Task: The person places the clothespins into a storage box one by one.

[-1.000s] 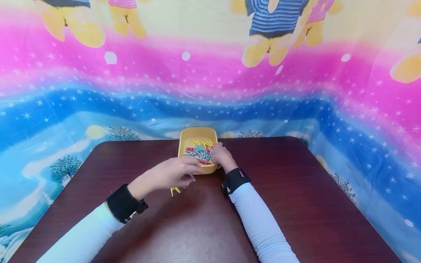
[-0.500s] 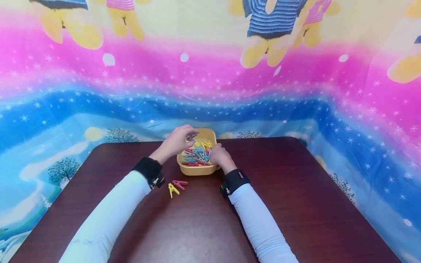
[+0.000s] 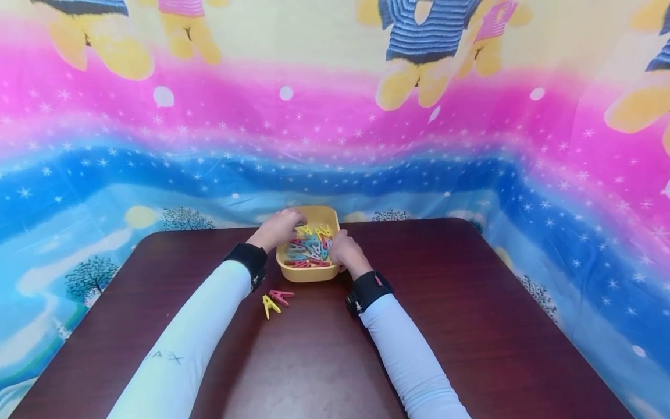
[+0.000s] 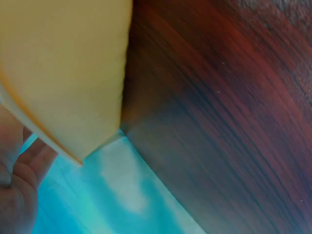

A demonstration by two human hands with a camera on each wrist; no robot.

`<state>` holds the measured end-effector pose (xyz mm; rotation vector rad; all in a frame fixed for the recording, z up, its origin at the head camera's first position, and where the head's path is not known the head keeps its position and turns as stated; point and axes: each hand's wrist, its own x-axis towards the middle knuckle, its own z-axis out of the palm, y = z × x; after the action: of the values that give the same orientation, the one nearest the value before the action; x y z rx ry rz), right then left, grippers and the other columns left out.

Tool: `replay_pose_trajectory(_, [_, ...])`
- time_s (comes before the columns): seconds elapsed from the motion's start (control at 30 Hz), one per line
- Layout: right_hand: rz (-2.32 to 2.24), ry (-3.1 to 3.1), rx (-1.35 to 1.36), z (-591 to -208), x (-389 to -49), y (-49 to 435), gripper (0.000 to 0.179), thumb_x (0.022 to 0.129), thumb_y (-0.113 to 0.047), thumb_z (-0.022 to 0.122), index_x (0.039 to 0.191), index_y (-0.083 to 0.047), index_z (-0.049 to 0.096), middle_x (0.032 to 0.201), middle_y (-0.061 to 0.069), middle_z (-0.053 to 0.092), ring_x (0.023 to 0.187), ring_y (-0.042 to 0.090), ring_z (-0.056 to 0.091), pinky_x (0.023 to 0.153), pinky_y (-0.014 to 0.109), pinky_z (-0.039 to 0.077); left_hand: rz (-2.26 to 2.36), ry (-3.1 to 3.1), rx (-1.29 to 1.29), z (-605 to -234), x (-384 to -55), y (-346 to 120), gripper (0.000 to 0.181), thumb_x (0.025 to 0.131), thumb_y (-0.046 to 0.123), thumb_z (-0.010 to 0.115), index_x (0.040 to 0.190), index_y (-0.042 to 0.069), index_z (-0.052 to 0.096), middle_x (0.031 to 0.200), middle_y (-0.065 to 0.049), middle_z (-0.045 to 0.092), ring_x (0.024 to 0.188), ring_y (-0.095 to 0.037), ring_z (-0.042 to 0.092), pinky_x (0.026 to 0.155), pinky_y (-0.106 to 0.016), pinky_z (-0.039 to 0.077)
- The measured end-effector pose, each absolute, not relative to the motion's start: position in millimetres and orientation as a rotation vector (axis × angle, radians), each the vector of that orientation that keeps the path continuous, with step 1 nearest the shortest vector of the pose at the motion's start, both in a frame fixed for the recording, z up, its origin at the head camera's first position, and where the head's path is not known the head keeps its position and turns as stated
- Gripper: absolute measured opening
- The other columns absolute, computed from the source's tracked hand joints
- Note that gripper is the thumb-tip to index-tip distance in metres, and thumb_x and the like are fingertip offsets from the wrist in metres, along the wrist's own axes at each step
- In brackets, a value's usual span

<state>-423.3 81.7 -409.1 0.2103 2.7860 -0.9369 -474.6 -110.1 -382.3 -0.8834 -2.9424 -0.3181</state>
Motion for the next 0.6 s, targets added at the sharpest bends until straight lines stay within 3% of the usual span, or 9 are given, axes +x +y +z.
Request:
replay_pose_trajectory(0.13, [-0.95, 2.784, 0.212, -408.6, -423.6, 79.1, 0.069, 0.11, -0.009, 0.056, 0.167, 0.001, 0.019, 0.128, 0.027, 0.063, 0.086, 0.033, 0.072, 0.064, 0.038, 0.068, -0.311, -2.946, -0.837, -388.4, -478.0, -114.4, 0.039, 0.1, 0.002, 0.075, 0.138, 0.001, 0.071, 0.14, -0.019, 0.073, 0.134, -0.038, 0.067, 0.117, -0.052, 0.056])
replay_pose_trajectory(0.33, [-0.938, 2.767, 0.204, -410.9, -427.0, 78.9, 0.074, 0.11, -0.009, 0.056, 0.17, 0.001, 0.014, 0.132, 0.027, 0.062, 0.085, 0.032, 0.072, 0.06, 0.036, 0.067, -0.308, -2.953, -0.787, -393.1, -478.5, -117.9, 0.045, 0.096, -0.007, 0.073, 0.14, 0.003, 0.071, 0.144, -0.018, 0.071, 0.14, -0.038, 0.064, 0.122, -0.054, 0.053])
replay_pose_trajectory(0.6, [-0.931, 2.775, 0.177, -414.5, -426.9, 83.6, 0.071, 0.11, -0.01, 0.056, 0.168, 0.002, 0.016, 0.128, 0.028, 0.062, 0.081, 0.032, 0.072, 0.062, 0.036, 0.067, -0.368, -2.924, -0.812, -393.8, -475.7, -122.9, 0.042, 0.098, -0.004, 0.07, 0.139, 0.003, 0.07, 0.143, -0.017, 0.071, 0.139, -0.039, 0.063, 0.12, -0.054, 0.054])
